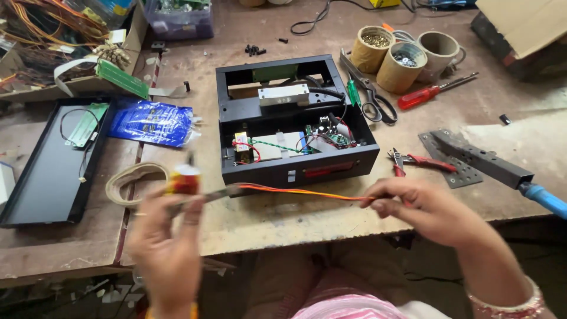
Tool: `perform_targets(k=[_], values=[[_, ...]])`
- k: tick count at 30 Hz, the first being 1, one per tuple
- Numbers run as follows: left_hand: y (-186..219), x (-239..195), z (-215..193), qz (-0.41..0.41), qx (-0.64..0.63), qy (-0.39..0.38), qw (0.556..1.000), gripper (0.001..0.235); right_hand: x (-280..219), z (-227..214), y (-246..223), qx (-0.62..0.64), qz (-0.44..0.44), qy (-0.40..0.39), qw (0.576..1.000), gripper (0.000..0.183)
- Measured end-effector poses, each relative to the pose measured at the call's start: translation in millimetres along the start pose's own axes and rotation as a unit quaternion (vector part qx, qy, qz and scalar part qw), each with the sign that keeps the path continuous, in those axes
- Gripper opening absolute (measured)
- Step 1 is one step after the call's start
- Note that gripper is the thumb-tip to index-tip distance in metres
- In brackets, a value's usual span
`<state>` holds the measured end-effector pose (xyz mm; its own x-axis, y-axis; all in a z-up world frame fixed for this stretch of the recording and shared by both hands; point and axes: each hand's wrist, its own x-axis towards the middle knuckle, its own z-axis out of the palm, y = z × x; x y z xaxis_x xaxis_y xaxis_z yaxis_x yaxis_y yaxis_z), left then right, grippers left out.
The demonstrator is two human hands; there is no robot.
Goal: The person wires a small green circuit board with red, yellow and orange wires into an open black enclosure, routing and seating the wires inside the box. They handle a roll of tape, apply glue from a yellow tube to a component, press parts into the enclosure, and finally pick up a small black remote-like panel.
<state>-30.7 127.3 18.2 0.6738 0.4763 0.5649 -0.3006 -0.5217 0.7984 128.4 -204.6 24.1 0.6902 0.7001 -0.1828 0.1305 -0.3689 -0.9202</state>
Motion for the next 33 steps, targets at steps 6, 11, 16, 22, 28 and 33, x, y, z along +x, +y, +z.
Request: perform_targets(k=[6,11,16,22,28,33], values=[[10.3,15.2,-19.8,-0.023,-0.119,0.081,0.989,0.009,3.4,-3.3,-44.3,-0.322,-0.242,0.119,0.908,0.016],[-18.6,6.0,-13.7,-0.073,-0.301,0.076,0.948,0.011,37.5,22.6,-71.5,-0.252,-0.256,0.199,0.912,0.022],[-51.9,3.3,-30.7,-0.037,0.118,-0.174,0.977,0.018,55.5,45.2,-69.6,-0.240,-0.307,0.126,0.912,0.036],[-72.2,3.9,-26.6,-0.075,0.354,-0.163,0.918,0.034,61.9,49.9,-49.5,-0.287,-0.311,0.132,0.896,0.024],[47.2,3.6,53.2,0.060,0.311,-0.096,0.944,0.036,59.8,66.2,-50.6,-0.308,-0.343,0.130,0.878,0.030],[27.5,6.2,72.3,-0.094,0.185,-0.187,0.960,0.024,74.9,62.6,-48.4,-0.249,-0.348,0.116,0.896,0.025]])
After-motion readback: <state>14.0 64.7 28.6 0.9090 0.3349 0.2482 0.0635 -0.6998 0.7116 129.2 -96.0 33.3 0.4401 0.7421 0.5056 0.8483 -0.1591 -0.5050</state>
